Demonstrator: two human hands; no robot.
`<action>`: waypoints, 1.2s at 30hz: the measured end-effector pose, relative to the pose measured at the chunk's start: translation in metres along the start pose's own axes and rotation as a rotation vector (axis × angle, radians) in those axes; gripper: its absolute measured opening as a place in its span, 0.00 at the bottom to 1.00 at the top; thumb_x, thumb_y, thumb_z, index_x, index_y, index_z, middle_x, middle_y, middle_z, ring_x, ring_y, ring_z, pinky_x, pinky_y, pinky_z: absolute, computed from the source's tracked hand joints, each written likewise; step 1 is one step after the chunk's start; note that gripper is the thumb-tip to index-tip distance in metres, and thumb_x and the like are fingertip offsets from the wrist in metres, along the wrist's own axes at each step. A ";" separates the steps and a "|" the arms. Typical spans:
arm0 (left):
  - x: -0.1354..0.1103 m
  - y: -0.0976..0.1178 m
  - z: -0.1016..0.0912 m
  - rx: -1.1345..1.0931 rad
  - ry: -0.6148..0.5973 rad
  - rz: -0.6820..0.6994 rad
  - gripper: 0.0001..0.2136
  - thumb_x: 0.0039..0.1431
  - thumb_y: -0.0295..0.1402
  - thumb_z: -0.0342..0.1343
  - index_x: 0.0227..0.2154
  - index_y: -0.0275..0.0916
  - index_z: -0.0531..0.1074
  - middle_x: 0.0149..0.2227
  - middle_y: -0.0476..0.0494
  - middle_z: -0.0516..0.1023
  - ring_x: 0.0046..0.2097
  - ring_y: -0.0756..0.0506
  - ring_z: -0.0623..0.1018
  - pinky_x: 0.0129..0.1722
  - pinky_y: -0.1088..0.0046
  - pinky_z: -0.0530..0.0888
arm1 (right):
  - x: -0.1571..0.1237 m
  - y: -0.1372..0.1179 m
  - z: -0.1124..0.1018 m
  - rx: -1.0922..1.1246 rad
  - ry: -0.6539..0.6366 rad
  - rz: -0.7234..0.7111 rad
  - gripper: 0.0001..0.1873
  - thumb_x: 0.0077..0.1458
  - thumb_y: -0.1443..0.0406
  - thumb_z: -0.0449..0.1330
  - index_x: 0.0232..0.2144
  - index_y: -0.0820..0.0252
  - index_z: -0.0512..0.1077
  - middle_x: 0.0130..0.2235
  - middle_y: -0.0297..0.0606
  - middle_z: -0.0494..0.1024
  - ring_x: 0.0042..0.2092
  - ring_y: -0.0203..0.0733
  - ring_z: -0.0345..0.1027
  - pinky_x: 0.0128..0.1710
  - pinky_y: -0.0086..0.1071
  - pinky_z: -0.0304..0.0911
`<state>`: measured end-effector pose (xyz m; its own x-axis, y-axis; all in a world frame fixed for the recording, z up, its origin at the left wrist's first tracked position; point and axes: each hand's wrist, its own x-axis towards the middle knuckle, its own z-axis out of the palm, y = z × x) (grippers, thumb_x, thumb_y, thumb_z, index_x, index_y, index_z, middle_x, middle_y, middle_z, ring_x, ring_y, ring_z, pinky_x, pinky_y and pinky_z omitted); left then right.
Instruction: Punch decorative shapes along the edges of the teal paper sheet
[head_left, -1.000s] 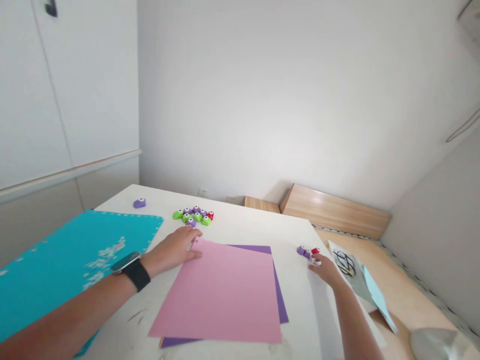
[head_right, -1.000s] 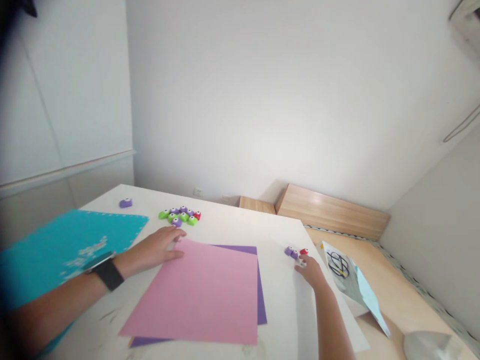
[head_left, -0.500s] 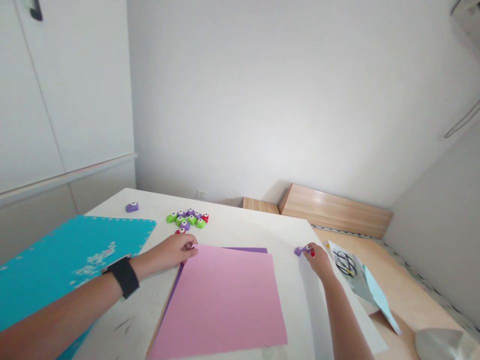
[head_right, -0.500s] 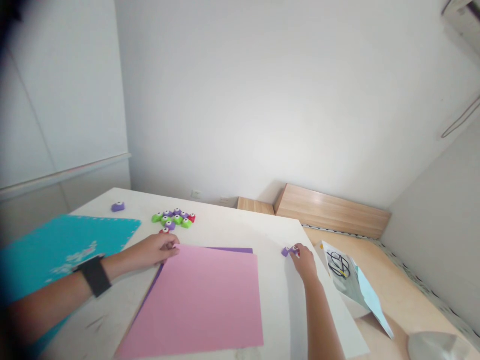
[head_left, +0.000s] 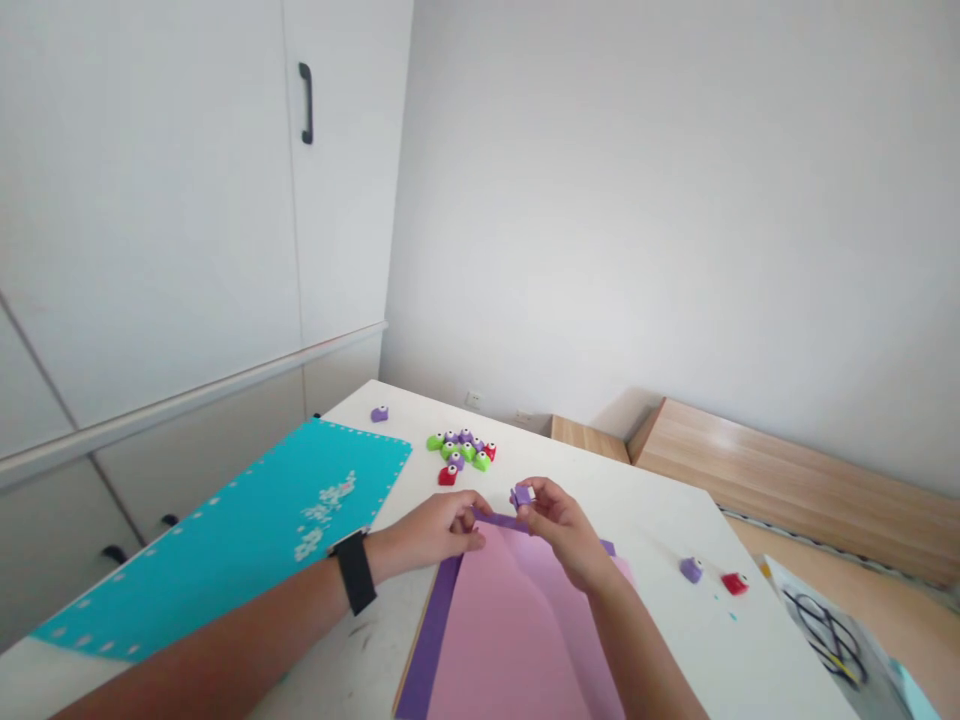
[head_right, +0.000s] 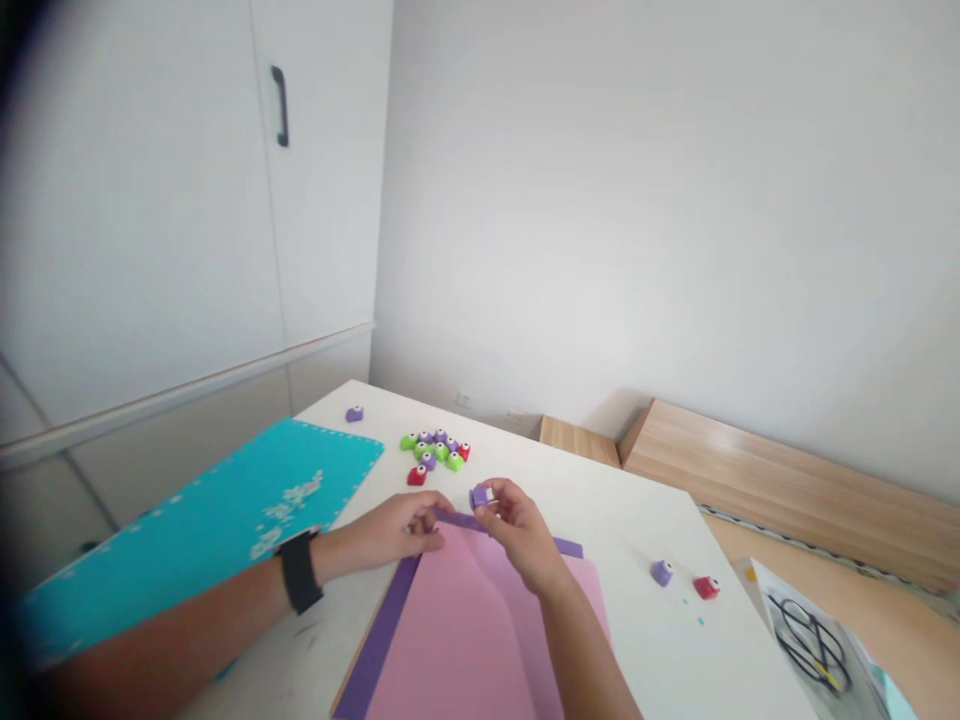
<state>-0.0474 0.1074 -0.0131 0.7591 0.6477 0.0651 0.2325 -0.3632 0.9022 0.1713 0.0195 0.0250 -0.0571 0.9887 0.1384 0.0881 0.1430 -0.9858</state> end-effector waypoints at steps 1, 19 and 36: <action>-0.002 0.001 -0.001 -0.028 -0.002 0.007 0.18 0.54 0.40 0.61 0.45 0.36 0.71 0.29 0.49 0.74 0.29 0.47 0.73 0.29 0.74 0.67 | 0.004 0.004 0.008 -0.015 -0.016 -0.009 0.17 0.55 0.55 0.65 0.45 0.53 0.70 0.40 0.36 0.75 0.40 0.41 0.67 0.39 0.34 0.62; -0.005 0.015 -0.006 0.022 -0.013 0.174 0.20 0.61 0.36 0.59 0.56 0.46 0.68 0.40 0.48 0.79 0.36 0.46 0.77 0.37 0.73 0.70 | 0.006 0.043 0.027 -0.185 -0.068 -0.040 0.15 0.57 0.56 0.63 0.43 0.58 0.72 0.35 0.33 0.71 0.35 0.37 0.63 0.37 0.30 0.58; -0.004 0.011 -0.016 -0.240 0.040 0.035 0.20 0.53 0.38 0.66 0.45 0.42 0.65 0.36 0.50 0.74 0.34 0.49 0.76 0.34 0.73 0.73 | -0.007 0.024 0.011 -0.447 -0.080 0.048 0.17 0.58 0.54 0.59 0.25 0.60 0.70 0.25 0.29 0.65 0.29 0.35 0.55 0.29 0.29 0.51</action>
<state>-0.0574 0.1119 0.0032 0.7387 0.6649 0.1108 0.0516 -0.2196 0.9742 0.1626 0.0151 -0.0006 -0.1175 0.9907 0.0681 0.5120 0.1192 -0.8507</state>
